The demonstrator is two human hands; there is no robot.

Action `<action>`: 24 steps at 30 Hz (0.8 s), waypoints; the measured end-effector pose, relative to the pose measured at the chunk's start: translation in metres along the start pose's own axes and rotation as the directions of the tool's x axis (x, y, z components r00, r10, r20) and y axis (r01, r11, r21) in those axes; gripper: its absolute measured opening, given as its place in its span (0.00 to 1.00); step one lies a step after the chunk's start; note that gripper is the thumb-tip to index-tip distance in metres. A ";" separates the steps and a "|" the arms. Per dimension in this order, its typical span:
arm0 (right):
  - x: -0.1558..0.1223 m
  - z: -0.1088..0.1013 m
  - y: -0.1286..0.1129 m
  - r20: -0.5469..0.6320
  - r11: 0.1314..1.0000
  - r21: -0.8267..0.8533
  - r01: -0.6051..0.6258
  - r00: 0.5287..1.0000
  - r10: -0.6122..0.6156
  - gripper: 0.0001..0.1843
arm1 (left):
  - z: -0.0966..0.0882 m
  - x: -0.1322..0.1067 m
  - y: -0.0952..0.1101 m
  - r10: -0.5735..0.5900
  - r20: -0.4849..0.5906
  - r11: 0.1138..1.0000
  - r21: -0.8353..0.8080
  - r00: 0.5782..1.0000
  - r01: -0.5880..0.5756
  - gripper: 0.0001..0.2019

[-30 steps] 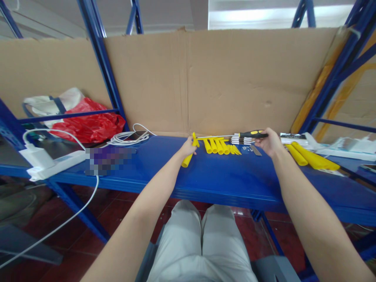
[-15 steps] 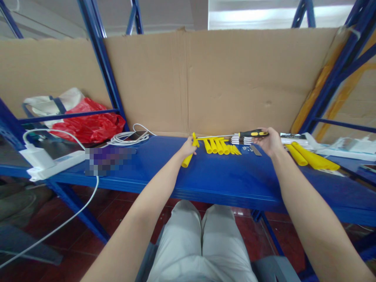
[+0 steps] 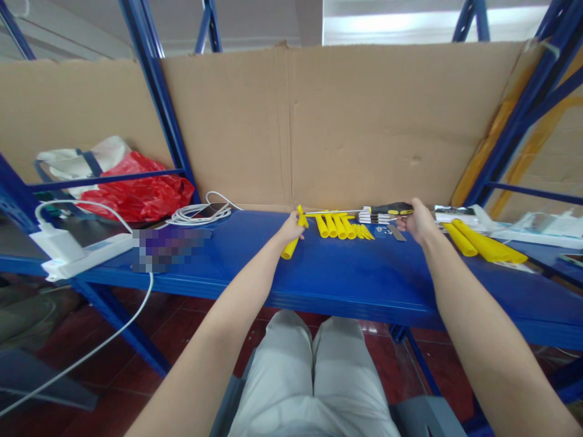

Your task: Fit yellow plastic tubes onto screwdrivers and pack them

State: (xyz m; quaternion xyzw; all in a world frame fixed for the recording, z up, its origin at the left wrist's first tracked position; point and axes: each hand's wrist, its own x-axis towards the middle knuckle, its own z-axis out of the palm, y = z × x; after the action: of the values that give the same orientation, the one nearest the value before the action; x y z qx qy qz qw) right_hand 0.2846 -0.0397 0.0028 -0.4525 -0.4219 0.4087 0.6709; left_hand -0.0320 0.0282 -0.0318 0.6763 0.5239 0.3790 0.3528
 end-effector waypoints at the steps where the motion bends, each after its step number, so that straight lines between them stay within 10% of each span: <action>1: -0.002 0.001 -0.002 -0.010 1.000 0.006 0.007 1.000 -0.007 0.13 | 0.000 0.000 0.000 0.001 0.000 1.000 -0.003 1.000 -0.001 0.30; 24: -0.003 0.005 -0.006 -0.026 0.994 0.108 0.026 0.999 -0.024 0.10 | 0.002 0.005 -0.005 0.018 -0.003 1.000 -0.006 1.000 -0.018 0.30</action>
State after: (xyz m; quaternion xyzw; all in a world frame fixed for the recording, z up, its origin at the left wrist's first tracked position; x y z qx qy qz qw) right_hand 0.2796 -0.0429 0.0090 -0.4150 -0.3964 0.4170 0.7048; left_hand -0.0315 0.0344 -0.0363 0.6795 0.5170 0.3847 0.3506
